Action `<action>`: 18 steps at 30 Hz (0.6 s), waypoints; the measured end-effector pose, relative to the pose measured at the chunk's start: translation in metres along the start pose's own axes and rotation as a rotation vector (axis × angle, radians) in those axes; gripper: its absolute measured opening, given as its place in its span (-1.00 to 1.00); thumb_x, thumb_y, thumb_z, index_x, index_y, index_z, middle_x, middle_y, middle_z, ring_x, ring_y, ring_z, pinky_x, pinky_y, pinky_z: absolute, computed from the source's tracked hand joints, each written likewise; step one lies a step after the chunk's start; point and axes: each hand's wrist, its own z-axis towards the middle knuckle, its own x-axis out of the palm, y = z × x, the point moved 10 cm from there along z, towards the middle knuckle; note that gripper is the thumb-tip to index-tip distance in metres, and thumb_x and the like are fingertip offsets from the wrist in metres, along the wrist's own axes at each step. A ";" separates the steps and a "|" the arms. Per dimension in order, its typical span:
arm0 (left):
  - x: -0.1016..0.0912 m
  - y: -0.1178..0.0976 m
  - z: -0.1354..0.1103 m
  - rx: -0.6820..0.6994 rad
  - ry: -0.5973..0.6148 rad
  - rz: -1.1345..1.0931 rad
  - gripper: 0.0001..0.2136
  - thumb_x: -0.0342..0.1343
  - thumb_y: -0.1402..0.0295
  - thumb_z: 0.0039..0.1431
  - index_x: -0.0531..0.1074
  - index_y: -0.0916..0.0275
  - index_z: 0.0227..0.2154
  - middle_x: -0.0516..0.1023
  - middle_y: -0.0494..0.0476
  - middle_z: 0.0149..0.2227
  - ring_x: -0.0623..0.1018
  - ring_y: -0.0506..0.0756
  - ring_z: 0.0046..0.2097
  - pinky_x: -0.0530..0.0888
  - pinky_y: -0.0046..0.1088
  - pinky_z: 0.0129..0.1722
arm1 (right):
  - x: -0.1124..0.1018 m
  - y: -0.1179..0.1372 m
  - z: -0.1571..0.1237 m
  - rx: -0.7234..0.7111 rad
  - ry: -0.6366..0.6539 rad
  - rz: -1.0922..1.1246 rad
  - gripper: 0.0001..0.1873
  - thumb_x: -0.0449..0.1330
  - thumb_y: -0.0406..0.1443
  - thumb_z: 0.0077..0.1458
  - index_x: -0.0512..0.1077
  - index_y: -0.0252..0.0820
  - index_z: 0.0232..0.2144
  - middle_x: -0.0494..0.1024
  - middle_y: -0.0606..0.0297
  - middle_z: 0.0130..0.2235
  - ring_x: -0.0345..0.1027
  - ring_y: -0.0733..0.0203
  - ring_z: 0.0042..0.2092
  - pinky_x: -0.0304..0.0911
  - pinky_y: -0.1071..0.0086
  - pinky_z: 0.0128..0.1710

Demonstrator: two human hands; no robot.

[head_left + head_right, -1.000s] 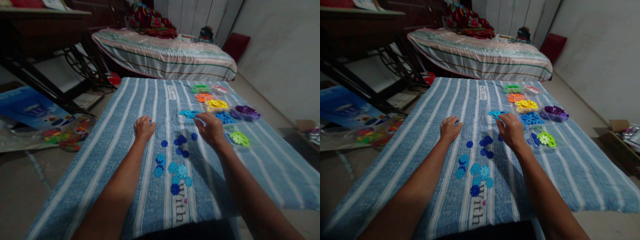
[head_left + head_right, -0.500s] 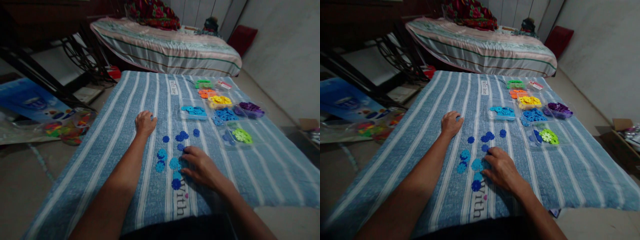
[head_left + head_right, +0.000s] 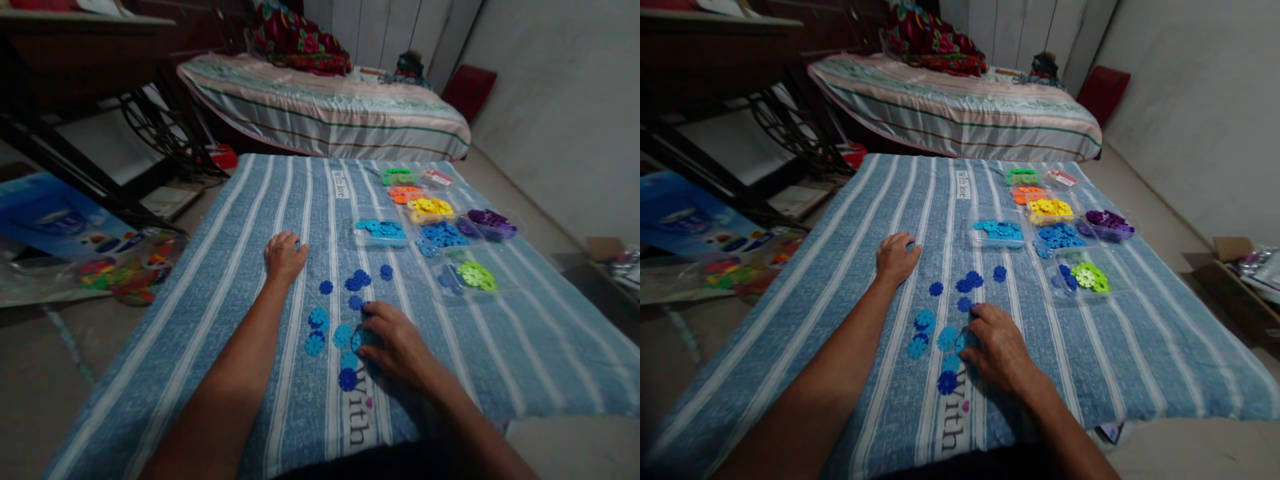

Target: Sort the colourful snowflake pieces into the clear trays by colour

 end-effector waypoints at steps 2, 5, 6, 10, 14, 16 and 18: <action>-0.001 0.000 0.000 -0.001 -0.008 -0.008 -0.79 0.09 0.29 0.15 0.58 0.11 -0.19 0.56 0.19 0.11 0.45 0.29 0.20 0.34 -0.09 0.24 | -0.002 -0.002 0.003 0.004 0.011 0.023 -0.83 0.36 -0.36 0.04 0.53 -0.16 -0.26 0.55 0.04 0.06 0.45 -0.10 0.08 0.45 0.01 0.05; -0.002 0.000 0.000 -0.006 -0.010 -0.008 -0.78 0.10 0.30 0.15 0.58 0.13 -0.19 0.55 0.22 0.13 0.45 0.31 0.21 0.35 -0.07 0.24 | -0.006 -0.006 0.010 -0.007 0.019 0.070 -0.92 0.28 -0.40 0.11 0.52 -0.14 -0.32 0.59 0.09 -0.04 0.49 -0.03 -0.02 0.47 0.08 -0.04; -0.002 0.000 0.000 -0.006 -0.006 -0.005 -0.78 0.09 0.30 0.15 0.58 0.14 -0.18 0.55 0.23 0.14 0.45 0.31 0.21 0.35 -0.07 0.24 | -0.006 -0.007 0.012 -0.009 0.024 0.085 -0.92 0.25 -0.41 0.13 0.52 -0.13 -0.34 0.60 0.10 -0.09 0.50 -0.01 -0.05 0.46 0.10 -0.06; -0.001 0.000 0.000 0.003 0.004 0.009 -0.75 0.08 0.29 0.17 0.58 0.19 -0.16 0.54 0.25 0.15 0.46 0.30 0.22 0.34 -0.10 0.25 | -0.005 -0.013 0.018 0.012 0.062 0.129 -0.88 0.21 -0.42 0.16 0.50 -0.16 -0.40 0.60 0.13 -0.21 0.51 0.03 -0.13 0.43 0.17 -0.13; 0.001 0.001 0.001 0.010 -0.009 0.011 -0.76 0.09 0.29 0.16 0.58 0.18 -0.17 0.56 0.25 0.12 0.46 0.29 0.21 0.35 -0.10 0.24 | -0.018 -0.021 0.032 0.042 0.024 0.167 -0.92 0.24 -0.37 0.16 0.51 -0.13 -0.38 0.60 0.24 -0.31 0.51 0.12 -0.24 0.39 0.27 -0.21; 0.001 0.002 0.001 0.009 -0.023 0.006 -0.77 0.10 0.29 0.16 0.59 0.15 -0.18 0.57 0.22 0.11 0.46 0.29 0.20 0.35 -0.09 0.24 | -0.041 -0.027 0.049 0.024 -0.096 0.168 -0.92 0.24 -0.34 0.17 0.52 -0.11 -0.38 0.60 0.27 -0.35 0.50 0.16 -0.30 0.38 0.31 -0.24; 0.001 0.003 0.001 0.006 -0.032 -0.002 -0.78 0.11 0.30 0.15 0.59 0.14 -0.19 0.57 0.21 0.11 0.46 0.29 0.20 0.34 -0.08 0.25 | -0.077 -0.036 0.066 0.004 -0.309 0.131 -0.90 0.23 -0.29 0.18 0.53 -0.11 -0.38 0.61 0.27 -0.35 0.49 0.16 -0.32 0.38 0.30 -0.24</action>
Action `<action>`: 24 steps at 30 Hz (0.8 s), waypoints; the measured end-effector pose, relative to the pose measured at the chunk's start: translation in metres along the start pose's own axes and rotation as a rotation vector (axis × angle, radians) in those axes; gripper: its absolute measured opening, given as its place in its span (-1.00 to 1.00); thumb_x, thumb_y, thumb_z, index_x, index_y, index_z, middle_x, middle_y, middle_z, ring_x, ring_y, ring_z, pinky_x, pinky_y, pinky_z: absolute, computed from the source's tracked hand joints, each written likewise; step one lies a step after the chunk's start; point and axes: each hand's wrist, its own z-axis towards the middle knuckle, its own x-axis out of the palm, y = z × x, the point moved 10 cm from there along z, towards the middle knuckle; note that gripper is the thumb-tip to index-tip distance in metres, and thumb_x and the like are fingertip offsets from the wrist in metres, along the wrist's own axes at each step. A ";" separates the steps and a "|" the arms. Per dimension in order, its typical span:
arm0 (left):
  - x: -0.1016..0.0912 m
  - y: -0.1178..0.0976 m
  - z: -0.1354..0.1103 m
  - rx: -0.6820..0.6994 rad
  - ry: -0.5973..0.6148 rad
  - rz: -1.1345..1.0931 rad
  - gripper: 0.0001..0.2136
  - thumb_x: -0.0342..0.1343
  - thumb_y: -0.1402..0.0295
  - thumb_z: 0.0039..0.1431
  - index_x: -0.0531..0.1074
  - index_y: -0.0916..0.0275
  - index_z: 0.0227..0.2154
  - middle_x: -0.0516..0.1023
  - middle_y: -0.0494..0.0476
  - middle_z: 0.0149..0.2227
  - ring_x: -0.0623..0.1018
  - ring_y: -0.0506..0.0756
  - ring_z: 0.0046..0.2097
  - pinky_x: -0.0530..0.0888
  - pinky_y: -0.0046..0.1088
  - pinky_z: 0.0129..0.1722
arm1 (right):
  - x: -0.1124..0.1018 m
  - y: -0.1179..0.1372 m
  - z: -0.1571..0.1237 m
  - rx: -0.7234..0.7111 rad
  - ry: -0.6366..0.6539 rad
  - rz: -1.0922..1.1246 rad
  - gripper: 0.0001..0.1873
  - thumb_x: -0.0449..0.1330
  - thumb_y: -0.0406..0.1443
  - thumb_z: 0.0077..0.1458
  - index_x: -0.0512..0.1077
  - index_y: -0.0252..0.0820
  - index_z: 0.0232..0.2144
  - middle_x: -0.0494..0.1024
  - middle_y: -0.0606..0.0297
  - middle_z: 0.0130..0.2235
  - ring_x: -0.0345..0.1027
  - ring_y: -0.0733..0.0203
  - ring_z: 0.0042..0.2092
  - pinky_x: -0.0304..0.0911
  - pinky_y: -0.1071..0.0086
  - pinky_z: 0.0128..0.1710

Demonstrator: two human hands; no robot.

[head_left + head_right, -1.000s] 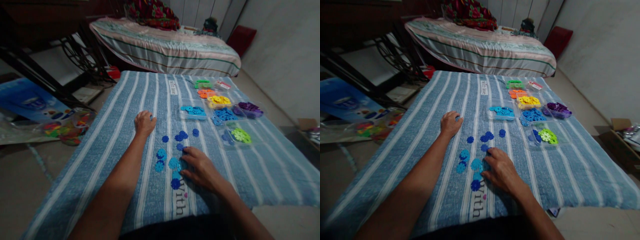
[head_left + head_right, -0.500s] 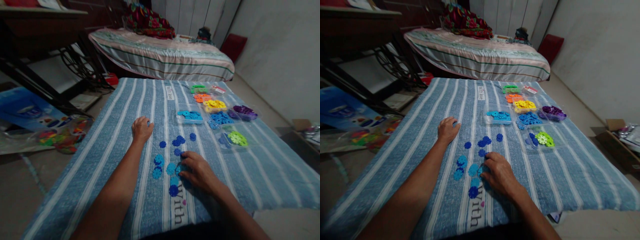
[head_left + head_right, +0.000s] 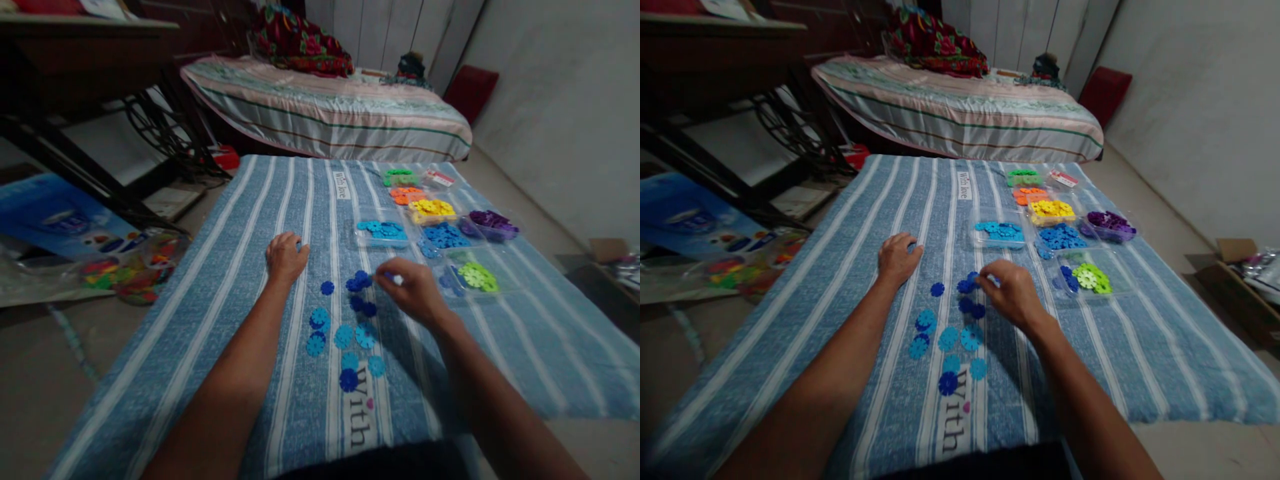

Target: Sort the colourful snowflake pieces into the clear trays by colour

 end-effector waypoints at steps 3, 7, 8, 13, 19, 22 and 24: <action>0.001 0.000 0.000 -0.006 -0.001 -0.006 -0.79 0.11 0.31 0.15 0.59 0.14 -0.19 0.56 0.21 0.12 0.46 0.29 0.21 0.34 -0.07 0.25 | -0.043 -0.006 0.026 -0.028 -0.344 -0.112 -0.86 0.19 -0.26 0.20 0.55 -0.11 -0.31 0.63 0.21 -0.29 0.50 0.13 -0.29 0.40 0.26 -0.21; 0.001 0.000 0.000 -0.005 0.005 -0.015 -0.79 0.11 0.31 0.15 0.59 0.15 -0.19 0.56 0.22 0.11 0.46 0.29 0.20 0.34 -0.07 0.25 | -0.028 0.010 0.022 -0.130 -0.282 -0.116 -0.87 0.19 -0.29 0.22 0.55 -0.16 -0.27 0.63 0.18 -0.30 0.51 0.13 -0.29 0.41 0.27 -0.23; 0.001 0.000 -0.001 -0.003 0.005 -0.018 -0.79 0.12 0.31 0.15 0.59 0.15 -0.19 0.57 0.21 0.11 0.47 0.29 0.19 0.34 -0.07 0.24 | -0.012 0.018 0.014 -0.164 -0.175 -0.099 -0.87 0.18 -0.30 0.24 0.55 -0.16 -0.28 0.63 0.18 -0.31 0.51 0.14 -0.28 0.41 0.28 -0.24; 0.002 0.000 -0.001 -0.009 0.008 -0.007 -0.79 0.11 0.30 0.15 0.58 0.17 -0.20 0.57 0.23 0.10 0.46 0.29 0.19 0.36 -0.09 0.21 | 0.069 0.052 -0.042 -0.247 0.322 -0.111 -0.88 0.22 -0.30 0.23 0.55 -0.22 -0.30 0.59 0.06 -0.12 0.47 0.03 -0.06 0.43 0.16 -0.06; 0.002 -0.002 -0.001 0.005 0.016 -0.002 -0.78 0.09 0.29 0.16 0.58 0.16 -0.20 0.58 0.22 0.08 0.47 0.29 0.18 0.35 -0.10 0.21 | 0.094 0.049 -0.064 -0.146 0.512 -0.214 -0.75 0.39 -0.25 0.10 0.56 -0.24 -0.17 0.47 -0.04 0.16 0.18 -0.22 0.31 0.28 -0.07 0.20; 0.001 -0.002 -0.001 0.003 0.021 0.006 -0.77 0.08 0.29 0.16 0.57 0.18 -0.20 0.58 0.24 0.07 0.47 0.29 0.17 0.35 -0.10 0.21 | 0.095 0.048 -0.065 -0.126 0.522 -0.207 -0.78 0.39 -0.28 0.09 0.56 -0.25 -0.20 0.47 -0.02 0.16 0.17 -0.21 0.33 0.26 -0.06 0.23; 0.000 -0.002 0.000 -0.001 0.023 0.009 -0.77 0.08 0.29 0.16 0.57 0.18 -0.19 0.58 0.25 0.07 0.47 0.29 0.17 0.35 -0.11 0.21 | 0.095 0.049 -0.065 -0.120 0.515 -0.179 -0.81 0.39 -0.31 0.08 0.55 -0.24 -0.23 0.48 0.00 0.15 0.16 -0.19 0.33 0.24 -0.05 0.25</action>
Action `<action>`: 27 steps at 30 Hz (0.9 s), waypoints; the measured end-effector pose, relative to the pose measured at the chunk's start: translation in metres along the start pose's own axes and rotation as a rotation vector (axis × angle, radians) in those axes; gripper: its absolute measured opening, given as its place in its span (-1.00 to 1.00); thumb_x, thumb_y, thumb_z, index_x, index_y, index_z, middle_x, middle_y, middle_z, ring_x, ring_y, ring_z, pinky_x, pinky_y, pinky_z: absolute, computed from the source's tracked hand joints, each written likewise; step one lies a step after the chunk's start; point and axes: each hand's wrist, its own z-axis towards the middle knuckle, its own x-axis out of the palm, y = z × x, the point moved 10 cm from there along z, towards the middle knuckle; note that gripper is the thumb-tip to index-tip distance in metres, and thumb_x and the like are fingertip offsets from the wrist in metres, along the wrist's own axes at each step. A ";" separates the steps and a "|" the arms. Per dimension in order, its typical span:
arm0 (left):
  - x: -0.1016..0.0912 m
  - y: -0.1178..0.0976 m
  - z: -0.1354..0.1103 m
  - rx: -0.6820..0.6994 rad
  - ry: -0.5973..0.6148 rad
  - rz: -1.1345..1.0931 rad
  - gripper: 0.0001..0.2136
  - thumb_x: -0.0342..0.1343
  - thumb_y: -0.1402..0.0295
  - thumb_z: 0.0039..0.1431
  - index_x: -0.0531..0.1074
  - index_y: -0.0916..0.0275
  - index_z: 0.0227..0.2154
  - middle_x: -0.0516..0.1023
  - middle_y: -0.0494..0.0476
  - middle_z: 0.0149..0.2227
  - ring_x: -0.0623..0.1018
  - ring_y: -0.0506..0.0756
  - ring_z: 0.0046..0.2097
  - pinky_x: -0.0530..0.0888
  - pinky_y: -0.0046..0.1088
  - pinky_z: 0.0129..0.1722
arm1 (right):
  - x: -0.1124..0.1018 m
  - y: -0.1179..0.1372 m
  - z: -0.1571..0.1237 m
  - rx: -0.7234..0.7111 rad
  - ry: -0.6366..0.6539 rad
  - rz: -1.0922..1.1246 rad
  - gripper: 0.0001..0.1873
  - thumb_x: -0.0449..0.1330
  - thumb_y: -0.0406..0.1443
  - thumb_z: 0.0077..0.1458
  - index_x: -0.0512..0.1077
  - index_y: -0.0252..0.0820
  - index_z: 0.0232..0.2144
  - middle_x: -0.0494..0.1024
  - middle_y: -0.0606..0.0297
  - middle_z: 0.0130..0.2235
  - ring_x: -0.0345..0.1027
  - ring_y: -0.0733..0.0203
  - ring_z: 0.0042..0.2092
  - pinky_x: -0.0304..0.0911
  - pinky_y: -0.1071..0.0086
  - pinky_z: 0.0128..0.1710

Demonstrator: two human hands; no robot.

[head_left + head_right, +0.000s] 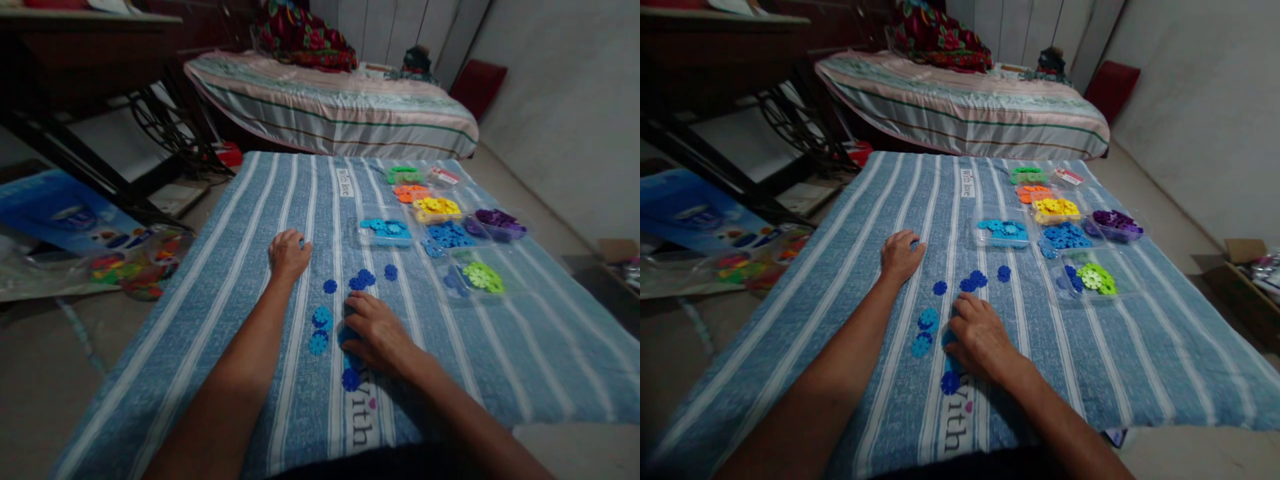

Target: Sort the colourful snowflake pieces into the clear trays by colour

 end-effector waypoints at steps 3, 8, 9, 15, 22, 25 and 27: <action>-0.001 0.000 0.000 -0.005 0.005 -0.002 -0.77 0.08 0.29 0.16 0.57 0.17 -0.19 0.58 0.24 0.06 0.48 0.29 0.16 0.35 -0.11 0.21 | 0.001 0.000 0.001 0.000 -0.012 0.048 -0.81 0.39 -0.32 0.05 0.53 -0.21 -0.25 0.48 0.02 0.14 0.17 -0.18 0.32 0.23 -0.04 0.25; -0.002 0.000 0.000 0.000 -0.005 -0.015 -0.76 0.08 0.28 0.16 0.58 0.17 -0.18 0.57 0.24 0.07 0.47 0.29 0.17 0.34 -0.10 0.22 | 0.002 0.000 0.000 -0.009 -0.043 0.081 -0.84 0.38 -0.34 0.04 0.52 -0.21 -0.28 0.52 0.03 0.08 0.22 -0.19 0.29 0.24 -0.05 0.23; -0.002 0.000 0.000 -0.001 -0.006 -0.017 -0.76 0.08 0.28 0.16 0.58 0.16 -0.18 0.57 0.23 0.07 0.47 0.29 0.17 0.35 -0.10 0.21 | 0.000 0.001 0.000 -0.025 -0.051 0.089 -0.86 0.37 -0.35 0.05 0.51 -0.20 -0.29 0.54 0.05 0.05 0.26 -0.16 0.26 0.26 -0.03 0.22; -0.003 0.000 0.000 0.005 -0.013 -0.012 -0.78 0.08 0.29 0.16 0.58 0.13 -0.20 0.58 0.21 0.06 0.48 0.28 0.17 0.36 -0.10 0.21 | -0.065 -0.020 0.017 -0.100 -0.327 0.059 -0.89 0.21 -0.38 0.18 0.48 -0.16 -0.40 0.59 0.13 -0.18 0.47 0.05 -0.05 0.40 0.13 0.00; -0.002 0.000 0.000 0.004 -0.016 -0.005 -0.79 0.08 0.28 0.15 0.57 0.12 -0.21 0.58 0.20 0.07 0.48 0.27 0.16 0.36 -0.12 0.21 | -0.152 -0.061 0.016 0.062 -0.820 -0.101 -0.86 0.16 -0.33 0.24 0.54 -0.11 -0.26 0.60 0.13 -0.22 0.46 0.04 -0.13 0.38 0.11 -0.04; -0.001 0.000 0.000 0.005 -0.008 0.000 -0.78 0.08 0.29 0.17 0.57 0.14 -0.20 0.58 0.22 0.08 0.48 0.27 0.17 0.36 -0.12 0.21 | -0.114 -0.035 0.018 -0.057 -0.615 -0.041 -0.86 0.17 -0.33 0.25 0.55 -0.15 -0.26 0.60 0.08 -0.16 0.46 0.01 -0.04 0.38 0.10 0.00; 0.000 -0.001 0.000 0.002 0.006 0.004 -0.78 0.08 0.28 0.17 0.57 0.15 -0.19 0.58 0.23 0.08 0.47 0.27 0.18 0.35 -0.13 0.22 | -0.077 -0.013 0.017 -0.123 -0.409 -0.012 -0.87 0.21 -0.31 0.22 0.56 -0.20 -0.23 0.58 0.02 -0.06 0.39 -0.07 0.10 0.35 0.03 0.09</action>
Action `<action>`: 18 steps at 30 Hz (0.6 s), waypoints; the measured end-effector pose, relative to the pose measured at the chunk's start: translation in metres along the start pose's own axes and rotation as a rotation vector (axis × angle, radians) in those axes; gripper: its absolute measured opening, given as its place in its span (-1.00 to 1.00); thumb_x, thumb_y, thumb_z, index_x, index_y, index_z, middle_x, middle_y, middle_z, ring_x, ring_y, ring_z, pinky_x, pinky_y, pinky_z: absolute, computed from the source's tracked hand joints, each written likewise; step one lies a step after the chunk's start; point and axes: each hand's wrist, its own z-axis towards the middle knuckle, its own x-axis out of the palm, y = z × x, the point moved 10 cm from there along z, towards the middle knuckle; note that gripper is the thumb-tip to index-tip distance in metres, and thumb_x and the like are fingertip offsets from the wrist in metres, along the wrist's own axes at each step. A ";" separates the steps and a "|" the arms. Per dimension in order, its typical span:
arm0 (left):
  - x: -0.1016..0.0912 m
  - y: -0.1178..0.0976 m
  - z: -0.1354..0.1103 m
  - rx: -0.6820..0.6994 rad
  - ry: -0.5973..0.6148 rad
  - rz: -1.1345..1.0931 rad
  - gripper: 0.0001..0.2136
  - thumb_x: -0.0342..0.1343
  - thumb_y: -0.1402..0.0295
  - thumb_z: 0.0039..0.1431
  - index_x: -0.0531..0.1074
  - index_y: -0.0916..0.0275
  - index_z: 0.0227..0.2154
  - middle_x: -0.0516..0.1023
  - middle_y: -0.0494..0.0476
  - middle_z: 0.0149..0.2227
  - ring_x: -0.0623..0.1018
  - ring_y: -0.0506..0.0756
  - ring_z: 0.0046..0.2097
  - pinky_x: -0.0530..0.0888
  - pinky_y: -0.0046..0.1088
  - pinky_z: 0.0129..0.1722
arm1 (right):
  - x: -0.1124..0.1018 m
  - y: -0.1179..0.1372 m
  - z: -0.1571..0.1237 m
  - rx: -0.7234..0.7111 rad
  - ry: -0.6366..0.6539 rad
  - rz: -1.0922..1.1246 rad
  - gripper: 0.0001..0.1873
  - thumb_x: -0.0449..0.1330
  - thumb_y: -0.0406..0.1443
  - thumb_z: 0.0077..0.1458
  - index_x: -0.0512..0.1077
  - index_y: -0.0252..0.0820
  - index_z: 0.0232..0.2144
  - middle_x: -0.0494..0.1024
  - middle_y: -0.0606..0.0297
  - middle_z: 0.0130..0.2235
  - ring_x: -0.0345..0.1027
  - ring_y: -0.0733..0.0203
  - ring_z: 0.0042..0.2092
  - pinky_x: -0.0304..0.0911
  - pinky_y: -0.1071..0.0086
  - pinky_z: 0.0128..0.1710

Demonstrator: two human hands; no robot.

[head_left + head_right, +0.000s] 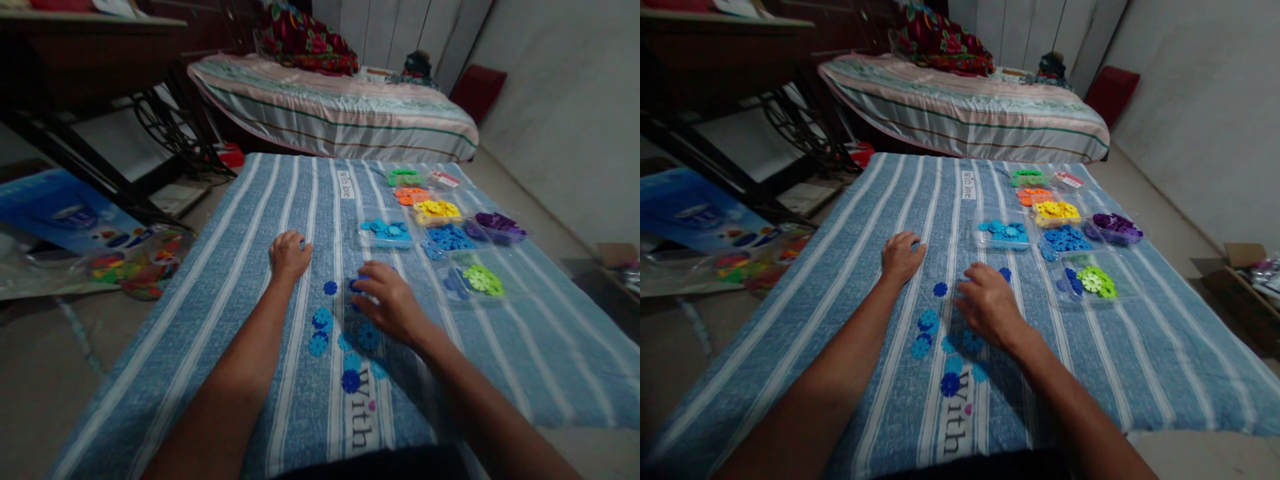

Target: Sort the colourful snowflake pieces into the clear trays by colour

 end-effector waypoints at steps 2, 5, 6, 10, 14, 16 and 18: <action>0.000 -0.001 0.000 -0.004 0.011 0.001 -0.77 0.08 0.28 0.18 0.57 0.16 -0.18 0.57 0.23 0.09 0.47 0.26 0.19 0.34 -0.14 0.22 | 0.032 0.018 -0.015 -0.014 0.213 0.014 -0.80 0.30 -0.25 0.17 0.56 -0.24 -0.19 0.54 -0.03 0.06 0.27 -0.18 0.24 0.29 -0.06 0.16; -0.001 -0.002 -0.001 -0.008 0.008 -0.002 -0.76 0.08 0.29 0.18 0.57 0.18 -0.17 0.56 0.24 0.11 0.46 0.28 0.20 0.34 -0.13 0.23 | 0.059 0.029 -0.032 0.028 0.430 -0.044 -0.67 0.41 -0.18 0.07 0.57 -0.27 -0.17 0.47 -0.07 0.16 0.14 -0.28 0.33 0.23 -0.12 0.22; -0.001 -0.002 -0.001 -0.008 0.004 -0.003 -0.77 0.08 0.29 0.18 0.57 0.18 -0.17 0.56 0.24 0.12 0.46 0.28 0.20 0.34 -0.12 0.23 | 0.063 0.030 -0.034 0.043 0.460 -0.066 -0.66 0.43 -0.18 0.05 0.57 -0.27 -0.18 0.47 -0.08 0.16 0.13 -0.29 0.33 0.22 -0.12 0.23; -0.001 0.000 -0.001 -0.009 -0.006 -0.013 -0.79 0.09 0.29 0.17 0.56 0.13 -0.20 0.56 0.20 0.11 0.46 0.27 0.19 0.34 -0.12 0.23 | 0.066 0.030 -0.040 0.057 0.480 -0.072 -0.75 0.42 -0.26 0.05 0.57 -0.24 -0.21 0.50 -0.03 0.13 0.15 -0.24 0.32 0.25 -0.09 0.21; 0.000 0.001 -0.001 -0.020 -0.002 -0.019 -0.79 0.09 0.29 0.16 0.57 0.14 -0.19 0.55 0.22 0.12 0.45 0.28 0.20 0.33 -0.12 0.24 | 0.063 0.029 -0.041 0.050 0.447 -0.003 -0.86 0.38 -0.33 0.08 0.54 -0.22 -0.28 0.56 0.06 0.03 0.25 -0.17 0.27 0.30 0.00 0.20; 0.000 0.001 -0.001 -0.023 -0.003 -0.028 -0.79 0.10 0.29 0.16 0.57 0.14 -0.19 0.54 0.22 0.13 0.45 0.28 0.21 0.33 -0.11 0.24 | 0.058 0.028 -0.036 0.035 0.424 0.038 -0.94 0.34 -0.37 0.09 0.52 -0.19 -0.34 0.59 0.12 -0.06 0.36 -0.08 0.18 0.33 0.08 0.16; -0.001 0.001 -0.001 -0.017 -0.006 -0.033 -0.78 0.10 0.29 0.15 0.58 0.13 -0.19 0.54 0.21 0.13 0.45 0.29 0.20 0.34 -0.09 0.24 | 0.047 0.021 -0.026 0.015 0.386 0.065 -0.93 0.30 -0.40 0.11 0.50 -0.18 -0.39 0.60 0.15 -0.14 0.45 0.01 0.03 0.39 0.15 0.06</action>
